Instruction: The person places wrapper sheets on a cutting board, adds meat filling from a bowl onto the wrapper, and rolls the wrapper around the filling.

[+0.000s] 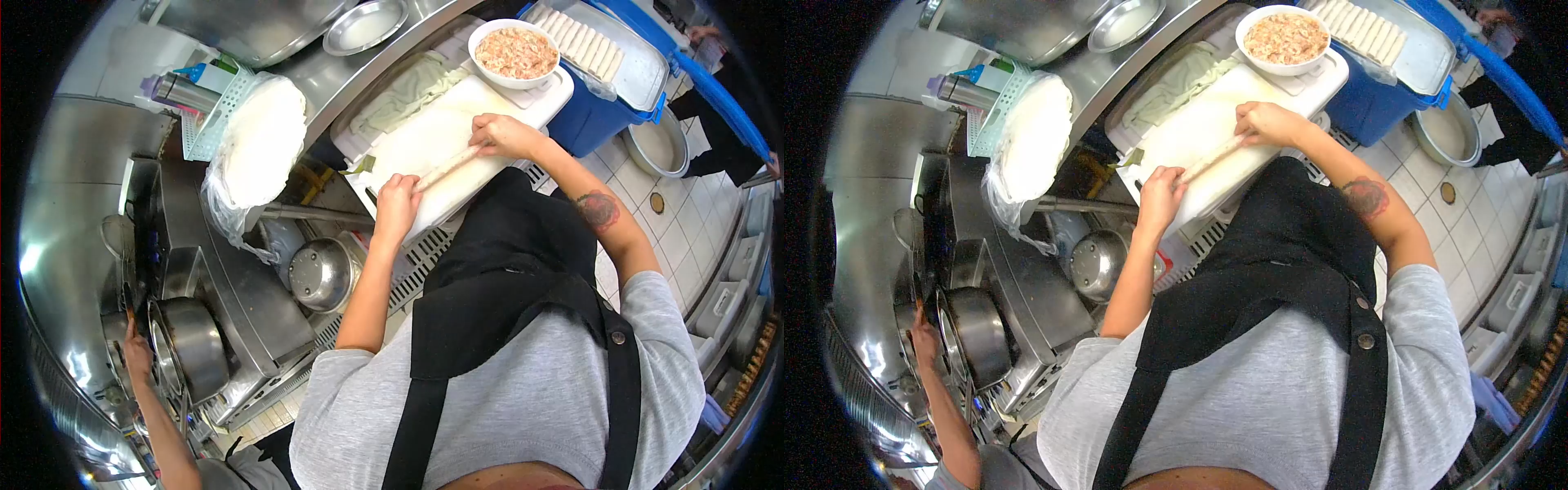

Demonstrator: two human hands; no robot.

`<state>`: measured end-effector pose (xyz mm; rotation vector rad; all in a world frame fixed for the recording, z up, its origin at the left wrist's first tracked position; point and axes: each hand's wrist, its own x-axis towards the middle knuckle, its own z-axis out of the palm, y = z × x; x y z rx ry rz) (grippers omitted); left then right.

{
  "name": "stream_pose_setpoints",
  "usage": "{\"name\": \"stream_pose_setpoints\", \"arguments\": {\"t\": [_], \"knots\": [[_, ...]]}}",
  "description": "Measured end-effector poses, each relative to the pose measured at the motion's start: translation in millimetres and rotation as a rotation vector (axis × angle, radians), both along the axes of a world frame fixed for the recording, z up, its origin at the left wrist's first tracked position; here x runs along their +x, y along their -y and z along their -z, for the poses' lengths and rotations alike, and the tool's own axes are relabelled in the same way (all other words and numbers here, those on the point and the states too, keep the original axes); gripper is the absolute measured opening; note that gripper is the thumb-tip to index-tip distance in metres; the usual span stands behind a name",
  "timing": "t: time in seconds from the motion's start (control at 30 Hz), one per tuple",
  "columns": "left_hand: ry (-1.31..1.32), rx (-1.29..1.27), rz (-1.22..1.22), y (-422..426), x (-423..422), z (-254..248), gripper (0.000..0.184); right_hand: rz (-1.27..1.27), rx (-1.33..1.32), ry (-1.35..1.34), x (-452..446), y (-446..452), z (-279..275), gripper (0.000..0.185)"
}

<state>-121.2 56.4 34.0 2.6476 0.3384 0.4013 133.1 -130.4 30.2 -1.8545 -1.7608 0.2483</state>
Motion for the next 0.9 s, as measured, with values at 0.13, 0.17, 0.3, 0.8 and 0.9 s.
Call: {"name": "stream_pose_setpoints", "arguments": {"t": [0.13, 0.17, 0.3, 0.8, 0.9], "knots": [[-0.043, -0.033, -0.01, -2.3, 3.4, -9.9, 0.029, -0.01, -0.027, -0.03, 5.6, -1.6, -0.7, 0.02], [-0.058, -0.044, -0.019, -2.8, 4.2, -11.7, 0.029, 0.025, -0.086, -0.093, 5.4, -2.1, -7.5, 0.019], [-0.15, -0.125, -0.011, -12.8, 9.0, -17.9, 0.027, 0.04, -0.175, -0.211, 15.2, -10.8, -15.2, 0.019], [-0.154, -0.092, -0.017, -39.7, 22.5, -10.9, 0.018, -0.024, -0.003, -0.072, 20.4, -32.1, -2.6, 0.014], [-0.143, -0.107, -0.062, -32.5, 20.0, -10.8, 0.021, -0.038, 0.014, -0.014, 15.6, -28.3, 2.0, 0.014]]}}
